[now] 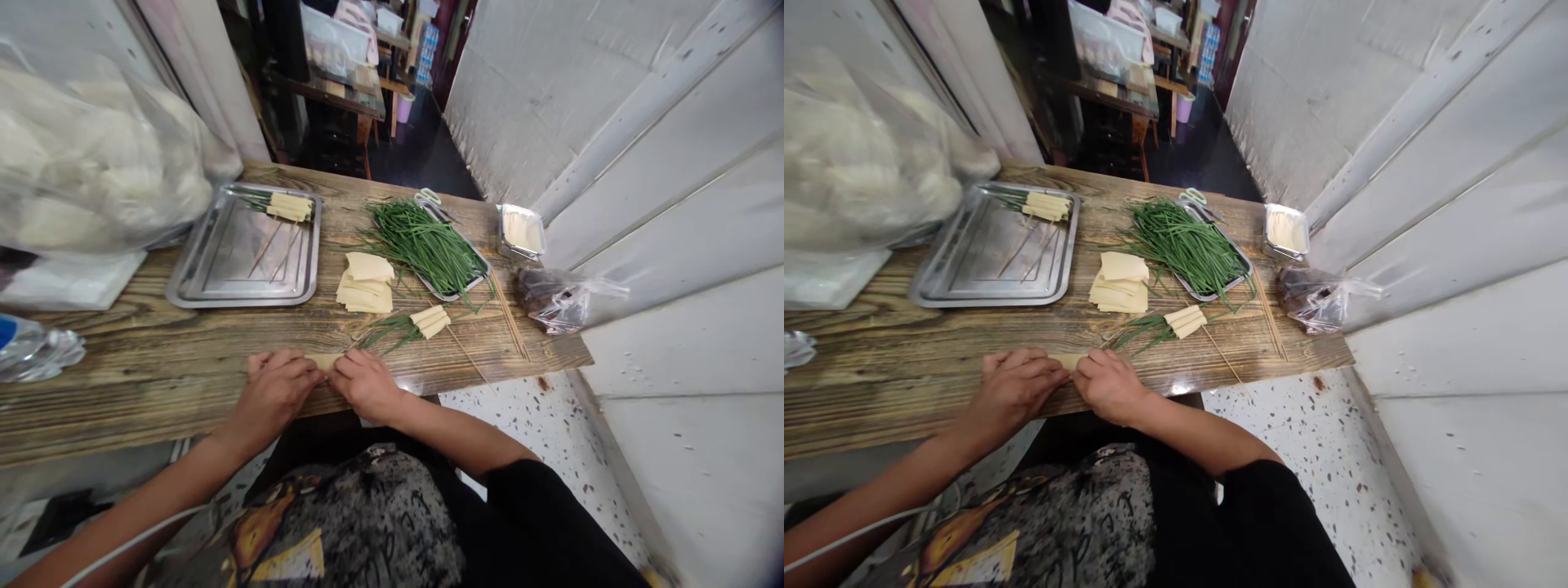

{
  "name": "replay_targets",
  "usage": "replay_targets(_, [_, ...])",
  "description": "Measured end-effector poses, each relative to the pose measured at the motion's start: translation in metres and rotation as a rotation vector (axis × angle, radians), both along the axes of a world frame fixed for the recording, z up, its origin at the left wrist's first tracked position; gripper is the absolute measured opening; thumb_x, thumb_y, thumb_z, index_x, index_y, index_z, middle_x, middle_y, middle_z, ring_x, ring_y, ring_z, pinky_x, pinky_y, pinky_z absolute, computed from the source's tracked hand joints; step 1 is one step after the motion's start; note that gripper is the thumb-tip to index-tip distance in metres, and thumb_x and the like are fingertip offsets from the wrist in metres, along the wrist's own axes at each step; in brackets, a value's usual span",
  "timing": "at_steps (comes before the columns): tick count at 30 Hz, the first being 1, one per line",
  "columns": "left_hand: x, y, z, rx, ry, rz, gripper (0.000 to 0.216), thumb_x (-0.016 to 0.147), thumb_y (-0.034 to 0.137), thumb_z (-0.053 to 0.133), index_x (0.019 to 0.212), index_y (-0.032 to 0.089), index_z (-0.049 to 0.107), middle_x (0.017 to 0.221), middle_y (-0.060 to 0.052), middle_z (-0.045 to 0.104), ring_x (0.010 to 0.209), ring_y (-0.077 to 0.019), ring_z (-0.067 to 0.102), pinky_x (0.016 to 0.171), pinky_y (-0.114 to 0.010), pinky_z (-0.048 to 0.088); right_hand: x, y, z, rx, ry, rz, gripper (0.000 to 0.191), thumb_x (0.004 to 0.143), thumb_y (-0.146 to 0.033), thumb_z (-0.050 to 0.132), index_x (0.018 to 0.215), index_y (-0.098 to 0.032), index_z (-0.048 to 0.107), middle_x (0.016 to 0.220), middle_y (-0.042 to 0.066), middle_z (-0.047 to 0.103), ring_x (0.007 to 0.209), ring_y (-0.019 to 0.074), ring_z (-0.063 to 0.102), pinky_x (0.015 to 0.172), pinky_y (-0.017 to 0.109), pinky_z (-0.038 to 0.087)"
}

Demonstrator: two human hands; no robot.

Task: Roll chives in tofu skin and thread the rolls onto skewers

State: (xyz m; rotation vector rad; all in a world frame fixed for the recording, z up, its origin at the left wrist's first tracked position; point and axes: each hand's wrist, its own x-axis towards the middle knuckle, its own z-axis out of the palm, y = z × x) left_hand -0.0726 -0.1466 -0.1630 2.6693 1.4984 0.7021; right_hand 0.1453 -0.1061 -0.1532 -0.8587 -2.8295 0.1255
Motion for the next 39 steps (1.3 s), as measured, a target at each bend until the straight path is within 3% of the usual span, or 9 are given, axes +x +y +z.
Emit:
replay_targets(3, [0.0, -0.005, -0.005, 0.068, -0.01, 0.026, 0.029, 0.108, 0.027, 0.05, 0.105, 0.027, 0.079, 0.095, -0.005, 0.077, 0.1, -0.027, 0.063, 0.09, -0.044, 0.033, -0.002, 0.005, 0.004, -0.076, -0.036, -0.008, 0.024, 0.113, -0.03, 0.055, 0.101, -0.019, 0.072, 0.094, 0.004, 0.063, 0.094, 0.02, 0.053, 0.077, 0.03, 0.039])
replay_targets(8, [-0.007, -0.017, -0.016, 0.216, 0.042, -0.028, 0.033, 0.105, 0.014, 0.048, 0.121, 0.026, 0.075, 0.107, -0.008, 0.081, 0.109, -0.0257, 0.069, 0.092, -0.042, 0.038, -0.003, 0.013, 0.005, -0.143, -0.051, 0.038, 0.023, 0.111, -0.031, 0.058, 0.097, -0.019, 0.071, 0.093, 0.003, 0.064, 0.096, 0.0205, 0.054, 0.073, 0.03, 0.037])
replay_targets(15, [-0.025, -0.004, -0.03, 0.144, 0.142, -0.132, 0.035, 0.104, 0.017, 0.049, 0.128, 0.027, 0.072, 0.111, -0.007, 0.082, 0.11, -0.026, 0.07, 0.092, -0.041, 0.04, -0.003, 0.015, 0.002, -0.129, 0.003, 0.033, 0.022, 0.11, -0.031, 0.061, 0.095, -0.019, 0.073, 0.092, 0.004, 0.064, 0.095, 0.0205, 0.054, 0.076, 0.03, 0.039])
replay_targets(23, [-0.01, 0.006, -0.004, 0.013, 0.021, -0.085, 0.028, 0.106, 0.019, 0.05, 0.113, 0.027, 0.075, 0.101, -0.006, 0.08, 0.102, -0.0269, 0.068, 0.089, -0.044, 0.037, -0.001, 0.002, -0.002, 0.003, 0.032, -0.019, 0.022, 0.112, -0.027, 0.055, 0.107, -0.018, 0.075, 0.093, 0.006, 0.065, 0.096, 0.0221, 0.056, 0.082, 0.033, 0.044])
replay_targets(27, [-0.006, 0.011, 0.003, -0.034, -0.043, -0.1, 0.026, 0.106, 0.022, 0.051, 0.106, 0.029, 0.076, 0.096, -0.004, 0.081, 0.095, -0.0258, 0.067, 0.085, -0.042, 0.036, -0.001, 0.004, -0.002, -0.027, 0.029, -0.017, 0.023, 0.113, -0.027, 0.053, 0.105, -0.018, 0.074, 0.095, 0.006, 0.065, 0.098, 0.0212, 0.056, 0.082, 0.032, 0.043])
replay_targets(32, [-0.01, 0.004, -0.011, 0.032, -0.039, -0.042, 0.026, 0.109, 0.028, 0.048, 0.116, 0.027, 0.074, 0.102, -0.005, 0.082, 0.1, -0.027, 0.068, 0.088, -0.044, 0.036, -0.006, 0.019, 0.001, -0.193, 0.036, -0.01, 0.026, 0.11, -0.029, 0.06, 0.089, -0.019, 0.07, 0.09, 0.003, 0.063, 0.093, 0.0195, 0.052, 0.08, 0.029, 0.041])
replay_targets(39, [-0.013, -0.006, -0.027, 0.144, 0.008, -0.041, 0.033, 0.107, 0.018, 0.047, 0.122, 0.027, 0.074, 0.11, -0.008, 0.081, 0.11, -0.0273, 0.07, 0.092, -0.044, 0.039, -0.006, 0.027, 0.003, -0.291, 0.151, -0.01, 0.036, 0.109, -0.031, 0.062, 0.076, -0.018, 0.066, 0.083, 0.001, 0.058, 0.084, 0.0176, 0.045, 0.081, 0.029, 0.038])
